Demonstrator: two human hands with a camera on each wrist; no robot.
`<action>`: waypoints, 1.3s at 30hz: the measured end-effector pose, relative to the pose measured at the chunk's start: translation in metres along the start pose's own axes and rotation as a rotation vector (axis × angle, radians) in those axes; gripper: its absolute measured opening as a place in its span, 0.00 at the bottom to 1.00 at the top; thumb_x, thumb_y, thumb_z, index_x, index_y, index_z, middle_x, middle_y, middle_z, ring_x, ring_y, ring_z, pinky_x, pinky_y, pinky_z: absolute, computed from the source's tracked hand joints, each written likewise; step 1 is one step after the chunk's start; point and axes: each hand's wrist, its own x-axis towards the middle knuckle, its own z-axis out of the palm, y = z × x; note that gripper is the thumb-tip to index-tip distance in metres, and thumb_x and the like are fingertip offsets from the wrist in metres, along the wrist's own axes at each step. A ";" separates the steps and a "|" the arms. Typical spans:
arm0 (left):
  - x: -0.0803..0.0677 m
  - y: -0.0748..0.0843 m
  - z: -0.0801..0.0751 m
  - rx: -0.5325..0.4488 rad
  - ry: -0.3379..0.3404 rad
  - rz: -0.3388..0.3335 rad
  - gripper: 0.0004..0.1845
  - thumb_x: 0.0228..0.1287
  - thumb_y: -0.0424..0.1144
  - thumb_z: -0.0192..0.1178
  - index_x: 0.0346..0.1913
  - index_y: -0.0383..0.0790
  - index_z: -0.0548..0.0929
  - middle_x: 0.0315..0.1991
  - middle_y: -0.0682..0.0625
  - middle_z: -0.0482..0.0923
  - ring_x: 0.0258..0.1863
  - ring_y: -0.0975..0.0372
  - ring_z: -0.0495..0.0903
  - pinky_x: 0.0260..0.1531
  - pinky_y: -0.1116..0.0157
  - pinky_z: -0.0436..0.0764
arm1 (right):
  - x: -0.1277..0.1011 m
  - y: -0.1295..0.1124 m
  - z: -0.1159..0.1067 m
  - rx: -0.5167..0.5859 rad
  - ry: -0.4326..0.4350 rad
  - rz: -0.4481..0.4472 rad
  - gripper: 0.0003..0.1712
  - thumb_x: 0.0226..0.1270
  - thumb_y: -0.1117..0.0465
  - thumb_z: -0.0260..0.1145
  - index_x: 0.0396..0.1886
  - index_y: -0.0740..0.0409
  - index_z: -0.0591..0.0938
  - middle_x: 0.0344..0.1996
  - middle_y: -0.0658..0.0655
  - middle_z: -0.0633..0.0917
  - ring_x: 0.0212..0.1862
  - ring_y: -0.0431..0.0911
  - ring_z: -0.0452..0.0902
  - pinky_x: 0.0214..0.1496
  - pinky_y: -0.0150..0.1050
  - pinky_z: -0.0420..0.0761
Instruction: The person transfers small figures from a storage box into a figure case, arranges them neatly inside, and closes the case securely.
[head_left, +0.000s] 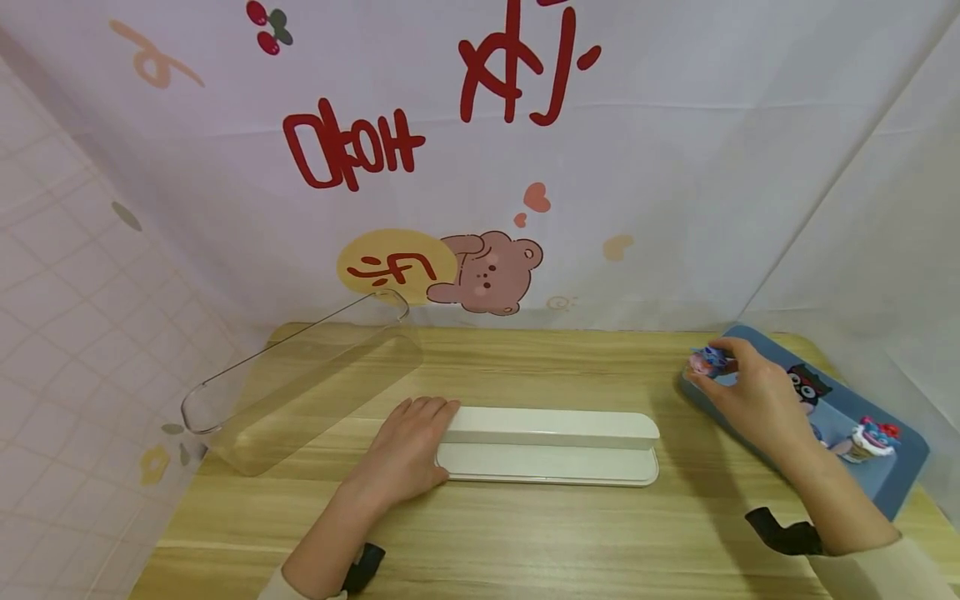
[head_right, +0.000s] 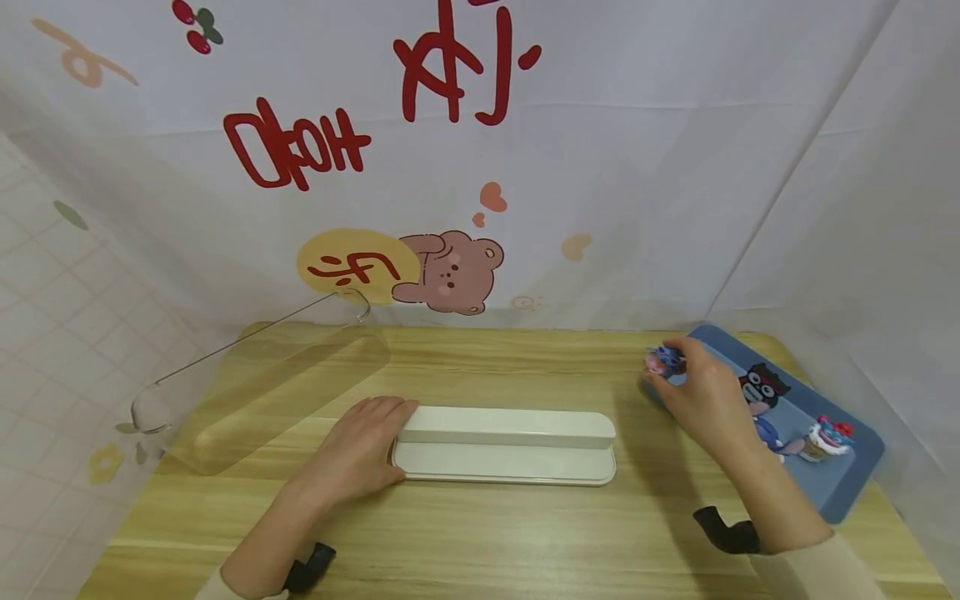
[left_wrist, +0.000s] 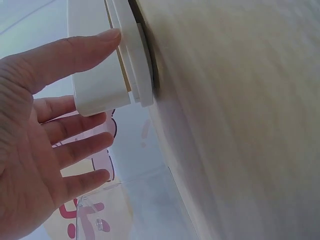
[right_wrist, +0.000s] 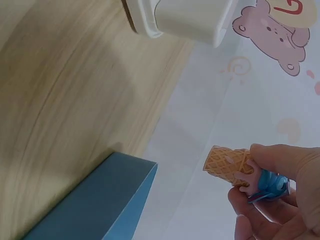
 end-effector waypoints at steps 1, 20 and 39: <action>0.000 0.000 -0.001 -0.001 0.002 0.001 0.52 0.39 0.40 0.88 0.71 0.33 0.75 0.64 0.42 0.78 0.67 0.48 0.74 0.71 0.42 0.68 | 0.000 -0.001 0.001 0.007 0.001 0.007 0.34 0.62 0.63 0.79 0.63 0.73 0.76 0.40 0.71 0.87 0.40 0.69 0.84 0.37 0.63 0.80; -0.002 0.001 -0.003 -0.012 0.035 0.023 0.46 0.40 0.31 0.85 0.67 0.30 0.77 0.61 0.40 0.79 0.65 0.46 0.76 0.69 0.45 0.72 | -0.004 -0.024 0.011 0.062 0.121 -0.063 0.33 0.56 0.70 0.80 0.61 0.72 0.79 0.44 0.70 0.84 0.42 0.62 0.82 0.40 0.21 0.68; -0.002 -0.001 0.002 -0.010 0.055 0.044 0.47 0.38 0.31 0.86 0.68 0.29 0.76 0.61 0.40 0.79 0.64 0.46 0.76 0.68 0.46 0.73 | -0.010 -0.058 0.030 0.140 0.170 -0.124 0.32 0.51 0.71 0.83 0.57 0.70 0.81 0.35 0.61 0.88 0.36 0.46 0.80 0.41 0.16 0.70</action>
